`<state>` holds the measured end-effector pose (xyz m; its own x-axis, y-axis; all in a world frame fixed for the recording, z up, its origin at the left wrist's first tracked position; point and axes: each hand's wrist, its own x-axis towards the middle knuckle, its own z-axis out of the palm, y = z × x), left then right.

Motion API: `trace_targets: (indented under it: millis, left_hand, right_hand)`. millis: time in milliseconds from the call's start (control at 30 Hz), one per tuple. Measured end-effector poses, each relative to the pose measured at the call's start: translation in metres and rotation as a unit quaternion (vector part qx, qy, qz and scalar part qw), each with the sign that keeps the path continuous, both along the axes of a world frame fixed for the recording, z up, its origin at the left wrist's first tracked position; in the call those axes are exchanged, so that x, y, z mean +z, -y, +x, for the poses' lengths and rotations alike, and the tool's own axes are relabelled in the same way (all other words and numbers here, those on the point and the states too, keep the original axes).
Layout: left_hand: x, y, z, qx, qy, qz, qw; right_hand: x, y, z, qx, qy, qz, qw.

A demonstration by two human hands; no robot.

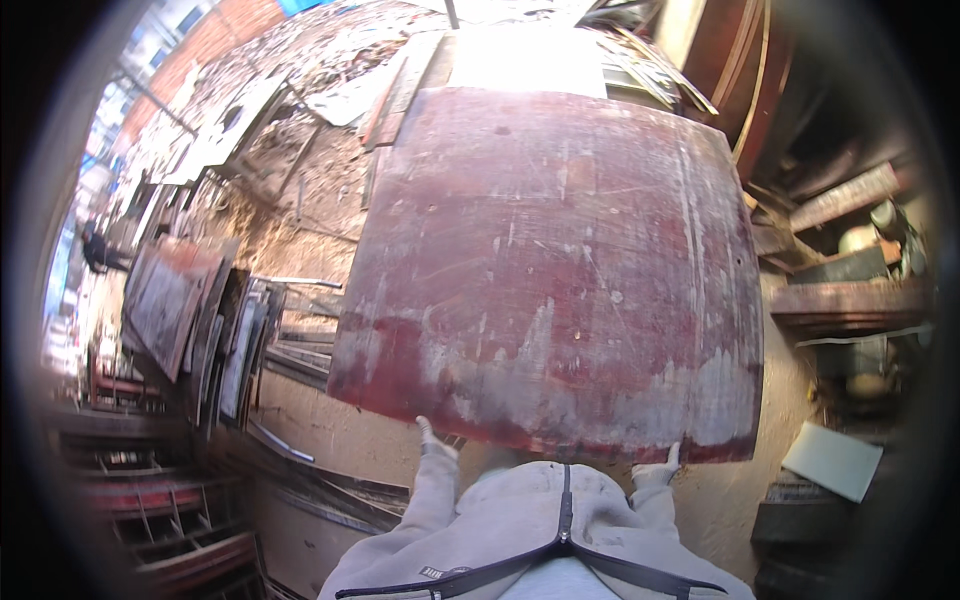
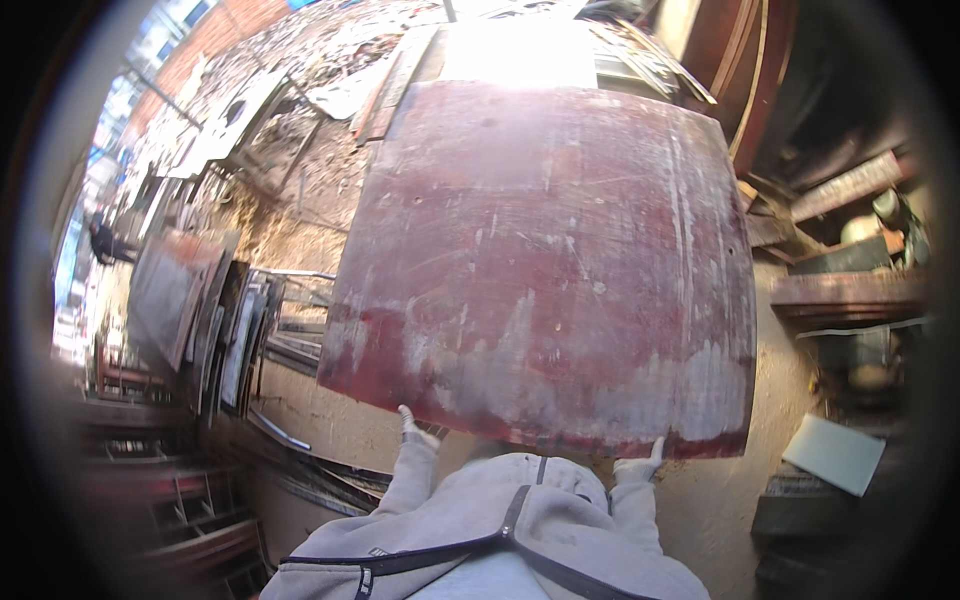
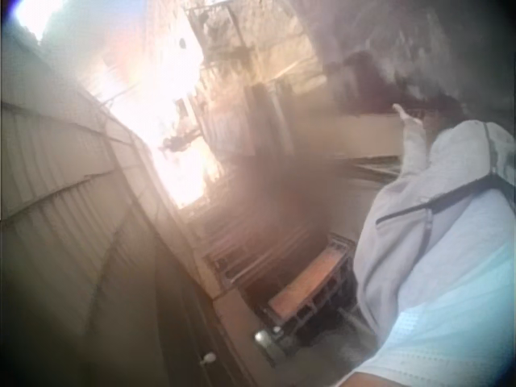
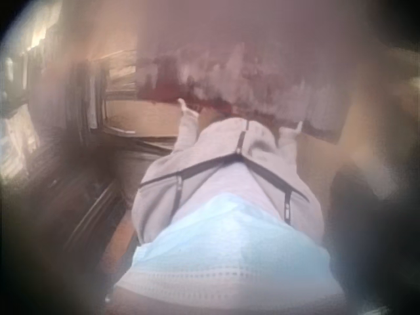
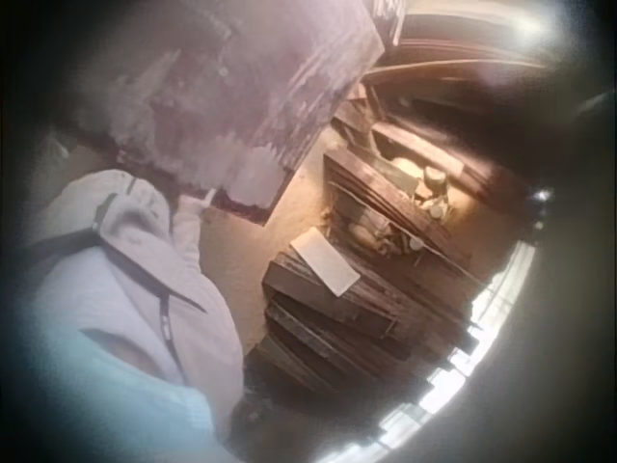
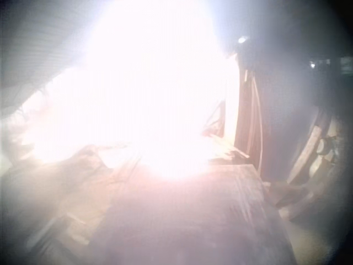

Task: The person repeatedly picks up large, flat, reddish-brown sheets from a pile, turns them over, and places them onto a separate stack. The person handles the sheets one at a time, inspecting them as they are moved.

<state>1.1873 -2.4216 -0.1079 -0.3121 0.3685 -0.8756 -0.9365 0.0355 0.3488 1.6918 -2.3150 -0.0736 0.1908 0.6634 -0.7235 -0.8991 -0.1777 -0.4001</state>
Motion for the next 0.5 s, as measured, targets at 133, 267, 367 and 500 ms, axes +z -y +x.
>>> trace_targets:
  millis: [133, 267, 367, 500]
  left_hand:
    - [-0.002, -0.032, 0.028, 0.085, 0.026, 0.159, 0.983]
    - [0.004, -0.027, 0.018, 0.089, 0.002, 0.162, 0.983]
    - [0.012, -0.036, -0.016, -0.022, -0.132, -0.062, 0.989]
    - [0.044, -0.06, -0.132, -0.148, -0.544, -0.524, 0.638]
  right_hand:
    - [0.0, 0.017, 0.011, 0.001, -0.063, -0.022, 0.998]
    - [0.001, 0.024, 0.017, 0.032, -0.092, -0.05, 0.994]
    - [-0.004, 0.019, 0.008, -0.011, -0.099, -0.058, 0.993]
    - [-0.017, -0.001, -0.012, -0.027, -0.043, -0.046, 0.998]
